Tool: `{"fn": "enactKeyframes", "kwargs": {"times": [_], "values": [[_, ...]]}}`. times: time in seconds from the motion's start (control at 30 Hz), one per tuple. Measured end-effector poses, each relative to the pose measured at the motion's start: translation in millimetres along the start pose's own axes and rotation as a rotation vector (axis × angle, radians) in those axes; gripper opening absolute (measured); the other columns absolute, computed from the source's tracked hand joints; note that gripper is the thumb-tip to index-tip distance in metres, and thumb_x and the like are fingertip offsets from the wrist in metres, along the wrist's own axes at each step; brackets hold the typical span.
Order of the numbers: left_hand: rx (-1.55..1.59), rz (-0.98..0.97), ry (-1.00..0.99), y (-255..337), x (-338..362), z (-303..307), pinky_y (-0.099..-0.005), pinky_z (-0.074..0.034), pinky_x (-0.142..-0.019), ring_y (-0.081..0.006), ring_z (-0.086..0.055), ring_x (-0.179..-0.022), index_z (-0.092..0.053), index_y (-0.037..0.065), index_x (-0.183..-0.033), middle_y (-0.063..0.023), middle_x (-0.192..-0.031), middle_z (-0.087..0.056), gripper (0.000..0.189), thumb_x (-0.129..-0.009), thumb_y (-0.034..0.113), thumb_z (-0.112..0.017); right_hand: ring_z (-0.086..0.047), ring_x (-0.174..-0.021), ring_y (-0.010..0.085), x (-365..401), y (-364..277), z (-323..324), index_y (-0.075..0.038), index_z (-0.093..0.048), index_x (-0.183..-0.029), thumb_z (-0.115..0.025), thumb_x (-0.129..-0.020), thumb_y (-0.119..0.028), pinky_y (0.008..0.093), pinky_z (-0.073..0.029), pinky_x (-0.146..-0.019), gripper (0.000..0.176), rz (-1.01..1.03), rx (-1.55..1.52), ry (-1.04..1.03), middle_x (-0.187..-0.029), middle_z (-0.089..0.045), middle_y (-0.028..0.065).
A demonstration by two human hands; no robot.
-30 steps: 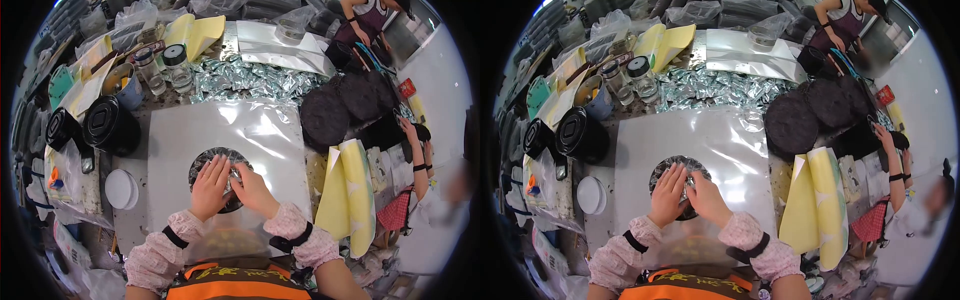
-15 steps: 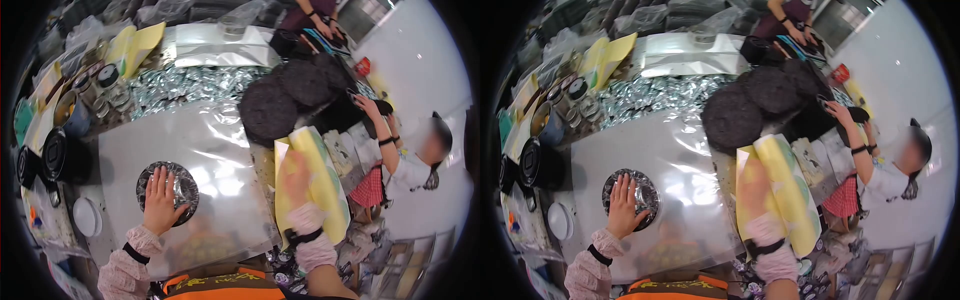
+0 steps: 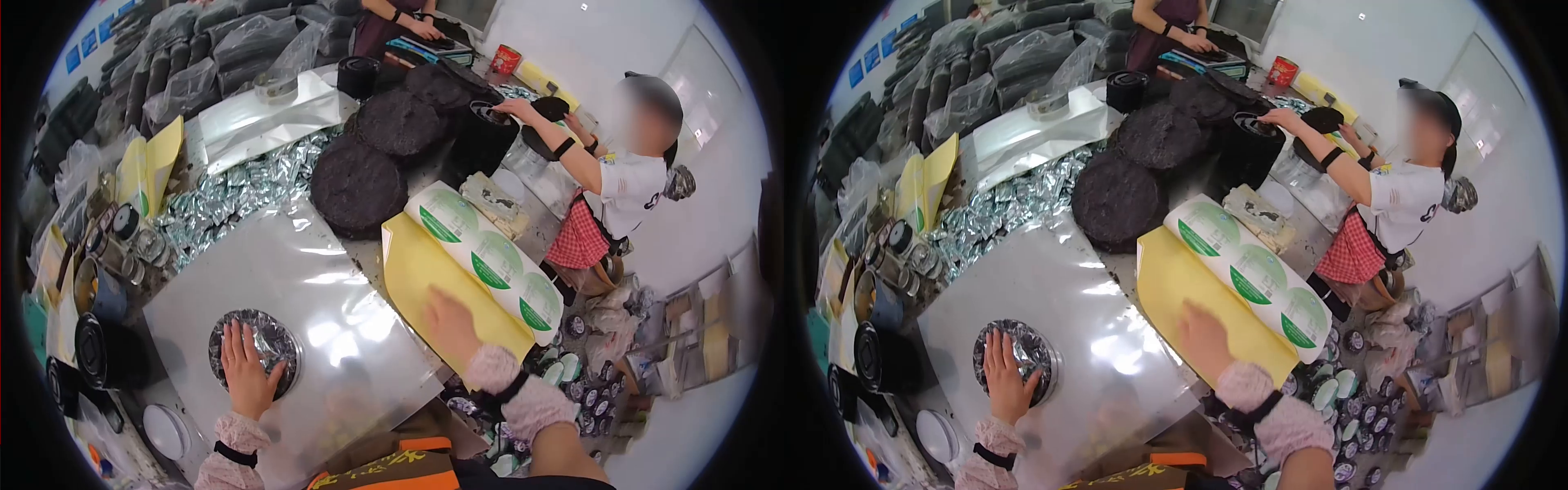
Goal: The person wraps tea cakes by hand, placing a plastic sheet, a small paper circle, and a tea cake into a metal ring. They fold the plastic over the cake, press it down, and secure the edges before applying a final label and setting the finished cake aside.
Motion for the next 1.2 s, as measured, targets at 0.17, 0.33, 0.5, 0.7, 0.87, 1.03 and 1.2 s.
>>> {"fn": "enactKeyframes", "kwargs": {"times": [0.17,0.33,0.5,0.7,0.87,1.03,1.2], "values": [[-0.013,-0.01,-0.011,0.3,0.6,-2.7,-0.0544,-0.019,-0.119,-0.045,-0.022,-0.148,-0.033,-0.009,-0.147,-0.0285,-0.158,-0.028,0.093,-0.079,0.033,-0.079,-0.051,-0.129,0.0394,-120.7,43.8,6.2,-0.004,-0.044,-0.146,-0.06,-0.091,-0.015,0.0534,-0.042,-0.106,0.058,0.186,0.631,0.275,-0.143,-0.051,0.0218],[-0.034,-0.015,0.005,-1.5,0.2,-4.9,-0.0548,-0.02,-0.119,-0.045,-0.022,-0.148,-0.032,-0.008,-0.148,-0.0283,-0.158,-0.027,0.094,-0.078,0.035,-0.079,-0.051,-0.13,0.0375,-172.0,59.9,-15.8,-0.003,-0.052,-0.138,-0.055,-0.093,-0.015,0.0513,-0.041,-0.107,0.047,0.139,0.59,0.277,-0.136,-0.056,0.0203],[-0.052,-0.013,0.001,0.0,-0.2,-5.7,-0.0536,-0.019,-0.12,-0.0426,-0.019,-0.15,-0.029,-0.005,-0.151,-0.0237,-0.16,-0.026,0.093,-0.08,0.031,-0.077,-0.053,-0.126,0.0364,-72.3,86.8,42.0,-0.003,-0.056,-0.134,-0.068,-0.085,-0.021,0.0482,-0.044,-0.104,0.053,0.159,0.318,0.401,-0.13,-0.059,0.0184],[-0.068,-0.019,0.004,-6.7,1.5,-11.7,-0.053,-0.018,-0.12,-0.0419,-0.018,-0.151,-0.027,-0.004,-0.153,-0.0227,-0.161,-0.024,0.094,-0.081,0.031,-0.076,-0.06,-0.12,0.0335,108.9,146.7,92.4,-0.011,-0.071,-0.118,-0.077,-0.081,-0.017,0.0442,-0.049,-0.099,0.038,0.023,0.423,0.538,-0.128,-0.065,0.0148],[-0.067,-0.032,0.016,-4.9,1.2,-11.6,-0.0531,-0.019,-0.12,-0.0413,-0.018,-0.151,-0.026,-0.003,-0.153,-0.0221,-0.161,-0.025,0.092,-0.082,0.028,-0.076,-0.073,-0.089,0.0281,119.6,180.7,100.7,-0.006,-0.074,-0.109,-0.072,-0.088,-0.009,0.0349,-0.056,-0.084,0.021,-0.32,-0.091,0.658,-0.1,-0.074,0.0138],[-0.059,-0.026,0.031,-3.3,2.6,-10.3,-0.053,-0.019,-0.12,-0.041,-0.018,-0.151,-0.027,-0.004,-0.152,-0.0215,-0.162,-0.025,0.091,-0.082,0.027,-0.076,-0.073,-0.093,0.0218,109.2,161.9,113.7,-0.001,-0.073,-0.108,-0.075,-0.084,-0.006,0.0314,-0.055,-0.085,0.025,-0.34,-0.173,0.625,-0.105,-0.075,0.0122],[-0.059,-0.032,0.025,-4.9,1.3,-10.5,-0.053,-0.019,-0.12,-0.0415,-0.019,-0.151,-0.026,-0.004,-0.153,-0.0222,-0.161,-0.025,0.091,-0.082,0.028,-0.075,-0.073,-0.096,0.0267,115.0,160.4,98.6,-0.001,-0.075,-0.103,-0.073,-0.086,-0.007,0.032,-0.055,-0.085,0.018,-0.148,0.119,0.641,-0.107,-0.074,0.0152]]}}
Point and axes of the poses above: each hand's wrist, its own x-axis away from the middle knuckle, its own z-axis out of the back of the hand, y = z × x, the point moved 5 cm from there along -x, towards the middle knuckle
